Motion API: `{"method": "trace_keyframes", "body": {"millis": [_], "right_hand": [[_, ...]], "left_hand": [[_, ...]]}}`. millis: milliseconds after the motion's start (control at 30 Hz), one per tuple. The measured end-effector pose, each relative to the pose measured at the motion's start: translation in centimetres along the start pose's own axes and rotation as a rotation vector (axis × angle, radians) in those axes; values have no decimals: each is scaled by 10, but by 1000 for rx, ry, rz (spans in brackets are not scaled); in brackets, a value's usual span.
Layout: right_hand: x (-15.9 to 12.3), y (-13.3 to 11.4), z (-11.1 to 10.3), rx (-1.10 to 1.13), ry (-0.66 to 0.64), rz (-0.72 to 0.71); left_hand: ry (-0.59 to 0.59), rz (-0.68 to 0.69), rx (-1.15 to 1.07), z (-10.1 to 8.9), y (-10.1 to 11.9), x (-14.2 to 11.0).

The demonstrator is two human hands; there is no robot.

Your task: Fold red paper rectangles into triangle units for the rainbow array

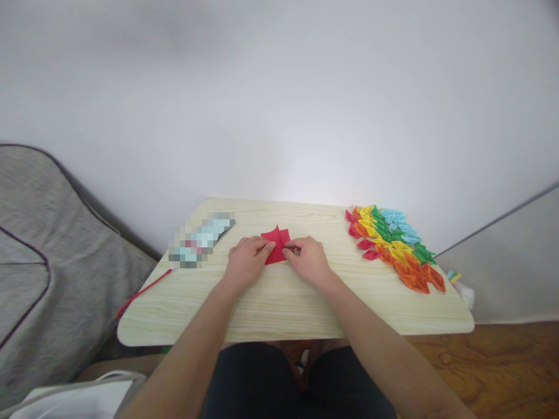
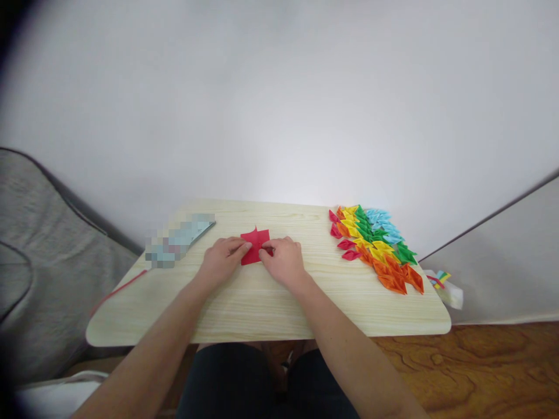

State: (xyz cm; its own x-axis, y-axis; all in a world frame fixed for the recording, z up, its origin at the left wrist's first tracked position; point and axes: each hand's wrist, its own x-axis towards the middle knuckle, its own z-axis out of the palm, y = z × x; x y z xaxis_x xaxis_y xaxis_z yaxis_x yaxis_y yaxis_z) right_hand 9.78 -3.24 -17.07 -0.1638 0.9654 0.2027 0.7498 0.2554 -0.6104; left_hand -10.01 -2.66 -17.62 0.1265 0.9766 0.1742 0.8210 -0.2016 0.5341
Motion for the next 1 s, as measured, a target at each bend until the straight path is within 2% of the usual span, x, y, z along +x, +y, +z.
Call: {"method": "trace_keyframes", "body": {"millis": [167,700,1000], "right_hand": [[-4,0,1,53,-14,-17],[-7,2,1,118,-57,-78],[-8,1,0,114,-54,-62]], "left_hand": [[-48,-72,-80,1,-5,13],[21,-178,-185,10,-10,15],[36,-203,-210,11,-13,14]]}}
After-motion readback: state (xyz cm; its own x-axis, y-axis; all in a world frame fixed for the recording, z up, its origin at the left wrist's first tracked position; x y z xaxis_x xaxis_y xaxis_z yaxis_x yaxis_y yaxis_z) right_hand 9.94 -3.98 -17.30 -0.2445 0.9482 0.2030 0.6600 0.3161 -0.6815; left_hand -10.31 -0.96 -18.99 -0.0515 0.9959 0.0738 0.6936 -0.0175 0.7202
